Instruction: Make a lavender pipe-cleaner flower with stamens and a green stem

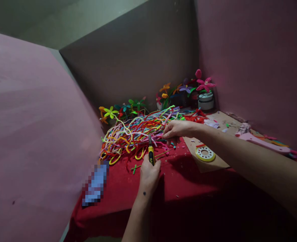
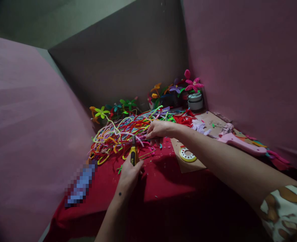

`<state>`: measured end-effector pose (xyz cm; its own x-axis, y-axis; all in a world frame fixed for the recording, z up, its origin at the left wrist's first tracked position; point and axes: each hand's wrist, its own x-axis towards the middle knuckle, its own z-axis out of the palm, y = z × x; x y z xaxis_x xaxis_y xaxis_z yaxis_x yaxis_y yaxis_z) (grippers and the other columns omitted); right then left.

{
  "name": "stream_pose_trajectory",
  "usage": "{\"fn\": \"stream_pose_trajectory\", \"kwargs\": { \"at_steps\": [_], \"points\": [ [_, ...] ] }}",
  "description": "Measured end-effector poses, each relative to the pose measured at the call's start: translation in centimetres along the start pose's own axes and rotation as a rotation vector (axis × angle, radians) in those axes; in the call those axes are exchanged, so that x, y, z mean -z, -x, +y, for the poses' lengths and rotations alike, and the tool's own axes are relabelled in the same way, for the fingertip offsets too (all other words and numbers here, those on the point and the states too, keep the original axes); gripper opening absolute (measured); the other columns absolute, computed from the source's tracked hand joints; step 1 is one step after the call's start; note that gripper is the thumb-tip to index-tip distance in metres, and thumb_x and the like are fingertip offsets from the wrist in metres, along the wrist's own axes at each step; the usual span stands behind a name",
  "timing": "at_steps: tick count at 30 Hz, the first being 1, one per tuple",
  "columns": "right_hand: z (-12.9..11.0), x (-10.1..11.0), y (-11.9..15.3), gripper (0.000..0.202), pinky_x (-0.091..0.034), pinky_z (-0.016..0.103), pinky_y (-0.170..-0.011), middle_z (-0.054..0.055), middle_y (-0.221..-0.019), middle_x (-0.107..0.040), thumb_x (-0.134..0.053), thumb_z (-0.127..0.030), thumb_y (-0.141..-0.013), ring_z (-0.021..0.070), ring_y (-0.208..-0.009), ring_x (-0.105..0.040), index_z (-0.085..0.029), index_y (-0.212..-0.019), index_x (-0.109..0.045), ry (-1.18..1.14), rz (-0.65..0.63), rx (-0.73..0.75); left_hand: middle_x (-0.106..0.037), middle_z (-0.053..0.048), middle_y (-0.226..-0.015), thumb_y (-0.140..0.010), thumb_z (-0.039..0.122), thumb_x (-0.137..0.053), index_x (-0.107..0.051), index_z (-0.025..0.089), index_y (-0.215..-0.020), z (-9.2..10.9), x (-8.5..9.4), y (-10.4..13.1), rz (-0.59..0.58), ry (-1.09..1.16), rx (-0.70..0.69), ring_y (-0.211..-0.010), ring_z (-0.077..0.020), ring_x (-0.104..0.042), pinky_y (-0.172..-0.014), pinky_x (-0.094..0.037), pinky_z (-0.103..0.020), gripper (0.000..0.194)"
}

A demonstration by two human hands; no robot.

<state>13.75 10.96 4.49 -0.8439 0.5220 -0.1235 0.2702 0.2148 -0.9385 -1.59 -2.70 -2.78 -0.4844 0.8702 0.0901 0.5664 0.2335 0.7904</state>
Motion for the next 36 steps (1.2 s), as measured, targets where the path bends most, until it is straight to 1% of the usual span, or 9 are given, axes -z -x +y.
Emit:
{"fn": "stream_pose_trajectory", "kwargs": {
  "at_steps": [7,11,13,15,18,20,27,32,36],
  "points": [
    [-1.3,0.5,0.6,0.018,-0.042,0.019,-0.049,0.001,-0.052,-0.061,-0.053,-0.021,-0.082,0.0063,-0.043,-0.051,-0.011,-0.069,-0.061,-0.008,0.134,-0.045,-0.048,0.003,-0.059,-0.069,0.025,-0.052,-0.048,0.019,-0.079,0.8,0.1,0.5,-0.008,-0.121,-0.013,-0.053,-0.0131,-0.045,-0.053,-0.036,-0.025,0.013],
    [-1.8,0.2,0.6,0.016,-0.040,0.019,-0.050,0.001,-0.055,-0.060,-0.055,-0.022,-0.079,0.0062,-0.046,-0.049,-0.011,-0.073,-0.065,0.135,0.143,0.009,-0.050,0.001,-0.062,-0.070,0.025,-0.051,-0.048,0.018,-0.085,0.9,0.1,0.6,-0.011,-0.124,0.000,-0.056,-0.0145,-0.047,-0.057,-0.038,-0.026,0.017],
    [-1.3,-0.8,0.2,0.011,-0.036,0.019,-0.050,0.000,-0.056,-0.060,-0.059,-0.018,-0.074,0.0066,-0.048,-0.047,-0.011,-0.076,-0.067,0.305,0.193,0.078,-0.052,0.001,-0.064,-0.070,0.024,-0.051,-0.049,0.018,-0.087,1.0,0.1,0.7,-0.012,-0.116,0.005,-0.058,-0.0151,-0.049,-0.058,-0.038,-0.026,0.018],
    [-0.5,-2.4,-0.3,0.015,-0.034,0.019,-0.051,0.001,-0.059,-0.061,-0.063,-0.017,-0.069,0.0083,-0.052,-0.048,-0.013,-0.082,-0.070,0.451,0.337,0.146,-0.053,0.000,-0.066,-0.070,0.022,-0.050,-0.050,0.018,-0.088,1.1,0.2,0.8,-0.026,-0.116,0.002,-0.060,-0.0156,-0.051,-0.059,-0.039,-0.026,0.018],
    [0.6,-4.8,-0.8,0.018,-0.033,0.020,-0.057,0.002,-0.067,-0.064,-0.055,-0.021,-0.075,0.0106,-0.061,-0.052,-0.017,-0.083,-0.071,0.537,0.551,0.288,-0.055,-0.002,-0.069,-0.069,0.016,-0.049,-0.053,0.017,-0.089,1.3,0.5,1.1,-0.014,-0.150,-0.059,-0.064,-0.0158,-0.051,-0.063,-0.039,-0.027,0.020],
    [0.9,-5.6,-1.0,0.021,-0.032,0.021,-0.057,0.002,-0.065,-0.063,-0.051,-0.024,-0.079,0.0107,-0.059,-0.051,-0.018,-0.080,-0.071,0.599,0.604,0.310,-0.055,-0.002,-0.070,-0.068,0.013,-0.049,-0.055,0.016,-0.090,1.3,0.7,1.2,0.014,-0.191,-0.115,-0.065,-0.0158,-0.050,-0.064,-0.039,-0.027,0.023],
    [0.1,-4.3,-1.5,0.016,-0.027,0.020,-0.052,-0.003,-0.053,-0.049,-0.051,-0.014,-0.070,0.0088,-0.055,-0.042,-0.012,-0.069,-0.068,0.489,0.371,0.281,-0.051,0.000,-0.063,-0.069,0.014,-0.049,-0.057,0.015,-0.084,1.1,1.0,1.2,-0.021,-0.237,-0.113,-0.059,-0.0142,-0.047,-0.058,-0.034,-0.025,0.017],
    [-0.7,-4.1,-1.4,0.013,-0.024,0.020,-0.046,-0.006,-0.044,-0.038,-0.053,-0.011,-0.065,0.0065,-0.047,-0.035,-0.011,-0.054,-0.060,0.428,0.303,0.238,-0.047,0.002,-0.059,-0.069,0.015,-0.048,-0.055,0.015,-0.085,1.3,1.5,1.5,-0.095,-0.143,-0.086,-0.055,-0.0126,-0.042,-0.054,-0.031,-0.024,0.018],
    [-1.0,-3.9,-1.4,0.015,-0.025,0.020,-0.044,-0.005,-0.041,-0.040,-0.052,-0.013,-0.065,0.0064,-0.042,-0.035,-0.012,-0.051,-0.058,0.361,0.239,0.200,-0.047,0.003,-0.060,-0.068,0.016,-0.047,-0.054,0.016,-0.085,1.3,1.7,1.7,-0.135,-0.063,-0.064,-0.054,-0.0119,-0.042,-0.052,-0.030,-0.023,0.019]
  ]
}}
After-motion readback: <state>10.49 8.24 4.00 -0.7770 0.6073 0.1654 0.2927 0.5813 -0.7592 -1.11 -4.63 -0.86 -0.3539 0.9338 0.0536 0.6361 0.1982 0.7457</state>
